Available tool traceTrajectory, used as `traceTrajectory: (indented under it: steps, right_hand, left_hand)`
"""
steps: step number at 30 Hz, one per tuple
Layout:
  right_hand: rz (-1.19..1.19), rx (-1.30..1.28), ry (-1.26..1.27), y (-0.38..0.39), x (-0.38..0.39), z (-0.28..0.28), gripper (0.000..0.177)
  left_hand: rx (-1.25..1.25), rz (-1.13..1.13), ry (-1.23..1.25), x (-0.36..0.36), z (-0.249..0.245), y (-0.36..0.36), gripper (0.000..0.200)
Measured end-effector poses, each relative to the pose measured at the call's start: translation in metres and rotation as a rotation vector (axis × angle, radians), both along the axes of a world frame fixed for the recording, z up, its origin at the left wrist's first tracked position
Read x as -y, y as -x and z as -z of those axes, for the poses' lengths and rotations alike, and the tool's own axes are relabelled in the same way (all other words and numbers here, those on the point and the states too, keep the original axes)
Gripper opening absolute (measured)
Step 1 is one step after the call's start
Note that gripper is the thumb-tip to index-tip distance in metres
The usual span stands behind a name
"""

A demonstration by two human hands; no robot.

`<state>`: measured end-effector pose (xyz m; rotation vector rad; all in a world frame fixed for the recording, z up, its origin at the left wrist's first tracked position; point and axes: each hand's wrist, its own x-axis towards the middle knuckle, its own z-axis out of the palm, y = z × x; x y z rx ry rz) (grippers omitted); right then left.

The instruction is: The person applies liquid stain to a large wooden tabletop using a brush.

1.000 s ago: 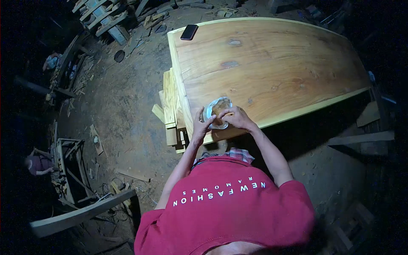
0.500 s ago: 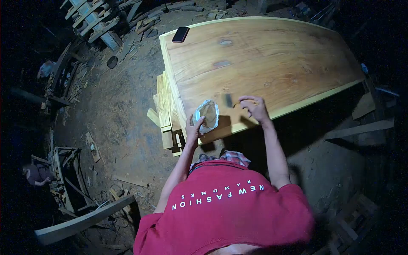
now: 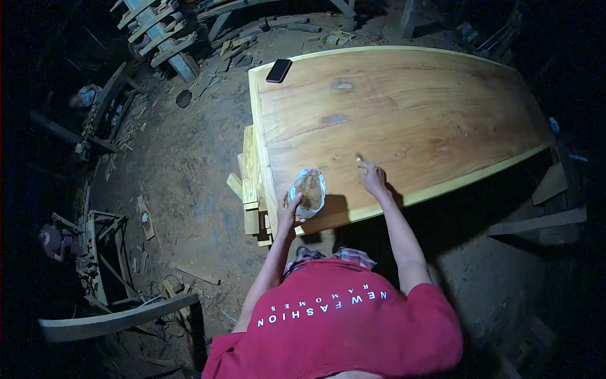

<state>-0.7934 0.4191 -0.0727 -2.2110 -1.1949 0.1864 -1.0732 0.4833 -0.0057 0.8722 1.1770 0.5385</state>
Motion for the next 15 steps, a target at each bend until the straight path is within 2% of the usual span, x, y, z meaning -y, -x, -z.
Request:
traceTrajectory:
  steps: [1, 2, 4, 6, 9, 11, 12, 14, 15]
  right_hand:
    - [-0.107, 0.084, -0.094, -0.002, 0.002, -0.001, 0.02]
    - [-0.111, 0.078, -0.09, -0.007, 0.006, -0.002, 0.02]
    - [0.038, -0.736, -0.093, -0.022, 0.013, -0.011, 0.019]
    - [0.114, -0.836, -0.154, -0.045, 0.029, -0.017, 0.018]
    - [0.187, -0.759, -0.16, -0.088, 0.043, -0.001, 0.018]
    - [0.238, -0.177, -0.077, -0.1, 0.05, 0.008, 0.018]
    - [0.241, -0.184, -0.065, -0.095, 0.055, 0.011, 0.018]
    - [0.137, 0.123, -0.017, -0.079, 0.048, 0.003, 0.02]
    - [0.141, -0.005, 0.113, -0.06, 0.044, -0.009, 0.022]
  left_hand:
    - [-0.045, -0.004, 0.0, 0.001, 0.002, -0.004, 0.083]
    - [-0.051, -0.009, 0.004, 0.001, 0.004, -0.005, 0.083]
    - [0.05, 0.015, 0.042, 0.0, 0.009, -0.009, 0.081]
    - [0.033, -0.001, 0.06, 0.004, 0.013, -0.011, 0.08]
    - [0.037, -0.006, 0.06, 0.003, 0.015, -0.021, 0.078]
    - [0.038, -0.002, 0.063, 0.005, 0.02, -0.025, 0.077]
    - [0.033, -0.017, 0.076, 0.008, 0.024, -0.026, 0.076]
    - [0.035, -0.03, 0.085, 0.006, 0.025, -0.036, 0.074]
    - [0.047, -0.015, 0.088, 0.007, 0.025, -0.038, 0.074]
